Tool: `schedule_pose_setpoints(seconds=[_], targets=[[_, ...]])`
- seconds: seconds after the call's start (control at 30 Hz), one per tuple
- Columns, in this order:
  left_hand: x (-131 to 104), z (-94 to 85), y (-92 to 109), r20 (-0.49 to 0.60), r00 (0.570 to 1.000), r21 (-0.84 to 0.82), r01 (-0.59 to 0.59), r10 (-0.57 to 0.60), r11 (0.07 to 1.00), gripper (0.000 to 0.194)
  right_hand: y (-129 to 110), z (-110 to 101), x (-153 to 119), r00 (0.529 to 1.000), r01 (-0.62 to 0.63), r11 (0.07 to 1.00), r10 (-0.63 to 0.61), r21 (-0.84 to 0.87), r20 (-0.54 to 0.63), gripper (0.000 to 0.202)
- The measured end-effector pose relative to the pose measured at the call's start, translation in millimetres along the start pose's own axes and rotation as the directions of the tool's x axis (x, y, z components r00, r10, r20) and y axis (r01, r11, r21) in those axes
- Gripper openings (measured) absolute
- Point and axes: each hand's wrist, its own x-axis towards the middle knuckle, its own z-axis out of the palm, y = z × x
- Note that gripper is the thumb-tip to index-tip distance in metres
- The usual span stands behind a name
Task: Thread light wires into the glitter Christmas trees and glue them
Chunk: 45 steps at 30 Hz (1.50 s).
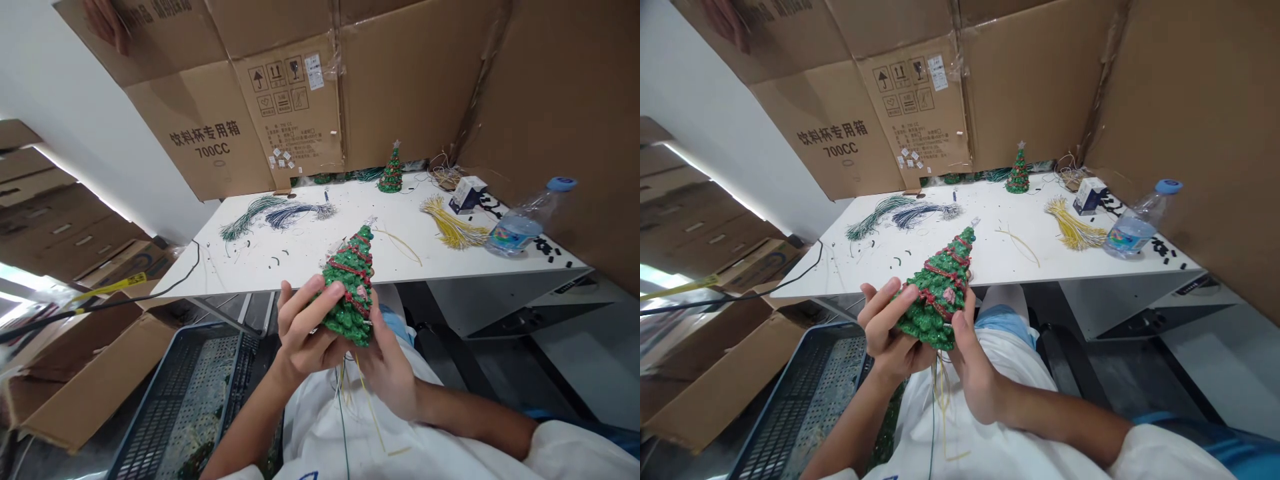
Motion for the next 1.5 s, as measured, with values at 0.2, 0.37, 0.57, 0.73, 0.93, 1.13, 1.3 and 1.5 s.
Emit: schedule_pose_setpoints(seconds=[0.2, 0.37, 0.57, 0.73, 0.93, 1.13, 1.3, 1.5], targets=[[1.1, -3.7, 6.3, -0.04, 0.993, 0.129, 0.119, -0.115, 0.984, 0.02, -5.8, -1.7, 4.9, 0.988, 0.141, 0.99, -0.142, -0.025, -0.057, 0.078], [9.3, -8.4, 15.7, -0.038, 0.982, 0.092, 0.189, -0.187, 0.978, 0.017, -5.5, -6.2, 4.9, 0.965, 0.256, 0.963, -0.26, -0.088, -0.03, 0.087], [13.1, -6.8, 26.0, 0.127, 0.933, -0.199, 0.357, -0.337, 0.913, 0.012, 3.5, -13.2, 2.7, 0.941, 0.318, 0.925, -0.334, -0.21, -0.047, 0.097], [3.6, -7.0, 28.2, 0.21, 0.832, -0.313, 0.555, -0.513, 0.771, 0.019, 4.0, -16.7, 3.9, 0.94, 0.324, 0.915, -0.34, -0.239, -0.025, 0.105], [13.8, -5.8, 36.1, 0.215, 0.576, -0.322, 0.804, -0.788, 0.5, 0.043, -1.4, -17.3, 5.6, 0.965, 0.26, 0.941, -0.259, -0.218, 0.034, 0.092], [14.7, -7.5, 38.0, 0.273, 0.438, -0.35, 0.875, -0.857, 0.335, 0.047, 3.5, -24.2, 3.0, 0.97, 0.243, 0.948, -0.241, -0.207, 0.035, 0.091], [14.6, -9.2, 36.5, 0.285, 0.452, -0.359, 0.868, -0.845, 0.343, 0.054, 6.3, -27.0, 2.5, 0.966, 0.256, 0.945, -0.255, -0.203, 0.032, 0.1], [16.3, -8.2, 37.1, 0.327, 0.464, -0.411, 0.854, -0.823, 0.318, 0.046, 0.6, -18.8, 3.9, 0.963, 0.27, 0.938, -0.262, -0.216, 0.066, 0.099]])
